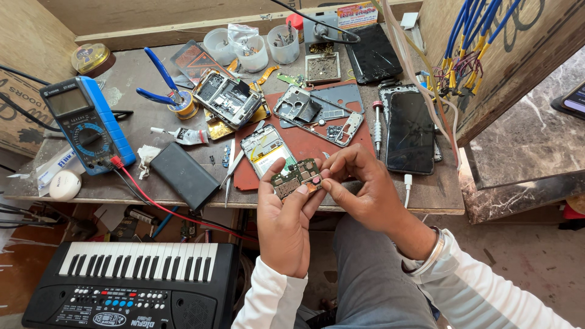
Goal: The person disassembles a smartphone, removes the motherboard, and inspects it. The person uses hands to detach connectors and lift the board from the phone body, then examines the board closely.
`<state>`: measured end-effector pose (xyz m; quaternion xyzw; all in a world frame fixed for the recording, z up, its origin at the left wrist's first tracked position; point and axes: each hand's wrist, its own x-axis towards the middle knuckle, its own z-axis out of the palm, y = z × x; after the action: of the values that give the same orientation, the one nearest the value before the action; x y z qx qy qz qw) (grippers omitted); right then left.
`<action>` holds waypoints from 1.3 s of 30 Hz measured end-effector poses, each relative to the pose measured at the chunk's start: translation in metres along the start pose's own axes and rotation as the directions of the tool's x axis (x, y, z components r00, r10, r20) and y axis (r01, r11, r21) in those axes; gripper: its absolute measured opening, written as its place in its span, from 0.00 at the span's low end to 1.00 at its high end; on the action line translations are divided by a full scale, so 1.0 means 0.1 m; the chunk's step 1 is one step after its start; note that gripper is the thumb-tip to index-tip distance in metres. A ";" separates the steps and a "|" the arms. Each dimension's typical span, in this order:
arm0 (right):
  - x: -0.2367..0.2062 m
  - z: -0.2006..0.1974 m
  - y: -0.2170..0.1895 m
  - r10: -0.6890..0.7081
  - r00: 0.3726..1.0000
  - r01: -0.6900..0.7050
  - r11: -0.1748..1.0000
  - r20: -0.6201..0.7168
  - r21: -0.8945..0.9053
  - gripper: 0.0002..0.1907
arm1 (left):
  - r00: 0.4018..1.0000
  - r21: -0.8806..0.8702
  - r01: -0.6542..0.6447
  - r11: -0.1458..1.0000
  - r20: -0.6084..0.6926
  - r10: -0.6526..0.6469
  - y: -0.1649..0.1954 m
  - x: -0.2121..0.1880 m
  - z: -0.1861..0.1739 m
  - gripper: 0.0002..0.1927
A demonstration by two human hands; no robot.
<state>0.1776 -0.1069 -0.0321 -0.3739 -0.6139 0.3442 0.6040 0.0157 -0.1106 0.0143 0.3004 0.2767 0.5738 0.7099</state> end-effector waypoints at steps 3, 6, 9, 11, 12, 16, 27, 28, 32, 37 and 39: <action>0.00 0.01 0.00 0.000 1.000 0.000 1.000 0.001 0.025 0.11 | 1.000 -0.050 0.004 0.999 0.025 -0.003 0.01 -0.01 -0.01 0.30; 0.00 0.02 0.00 0.011 1.000 -0.010 0.999 -0.006 0.042 0.11 | 1.000 -0.001 0.001 1.000 0.013 -0.001 0.01 -0.01 -0.02 0.31; -0.01 0.04 -0.01 0.003 1.000 -0.003 0.999 -0.010 0.041 0.10 | 1.000 0.060 0.006 0.998 -0.013 -0.005 0.00 0.00 -0.02 0.32; -0.01 0.04 -0.02 -0.005 1.000 0.005 1.000 -0.006 0.017 0.10 | 1.000 0.084 0.006 0.996 -0.028 -0.004 0.00 0.00 -0.02 0.32; -0.02 0.04 -0.02 -0.005 1.000 0.005 1.000 -0.003 -0.008 0.11 | 0.999 0.093 0.005 0.996 -0.034 -0.002 0.00 0.01 -0.02 0.32; -0.01 0.04 -0.05 -0.001 1.000 0.002 0.997 0.019 -0.078 0.11 | 0.997 0.158 0.000 0.987 -0.082 0.013 0.01 0.01 -0.03 0.34; 0.00 0.04 -0.05 0.007 1.000 -0.005 0.997 0.019 -0.071 0.11 | 0.997 0.133 -0.001 0.991 -0.074 0.011 0.02 0.01 -0.02 0.35; 0.00 0.04 -0.05 -0.004 1.000 0.005 0.998 0.018 -0.061 0.11 | 0.998 0.125 0.000 0.992 -0.070 0.008 0.02 0.00 -0.02 0.35; 0.00 0.04 -0.04 -0.001 1.000 0.001 0.999 0.007 -0.054 0.10 | 0.999 0.098 -0.006 0.995 -0.036 0.010 0.02 -0.02 -0.01 0.35; 0.00 0.03 -0.03 0.018 1.000 -0.018 1.000 0.000 -0.010 0.10 | 1.000 0.082 -0.028 0.996 0.006 0.028 0.02 -0.04 0.00 0.36; 0.00 0.03 -0.02 0.009 1.000 -0.009 1.000 -0.003 -0.025 0.10 | 1.000 0.105 -0.029 0.994 0.004 0.029 0.04 -0.04 0.00 0.35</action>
<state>0.1749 -0.1082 -0.0302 -0.3845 -0.6156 0.3390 0.5985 0.0130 -0.1137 0.0174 0.3419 0.3013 0.5684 0.6851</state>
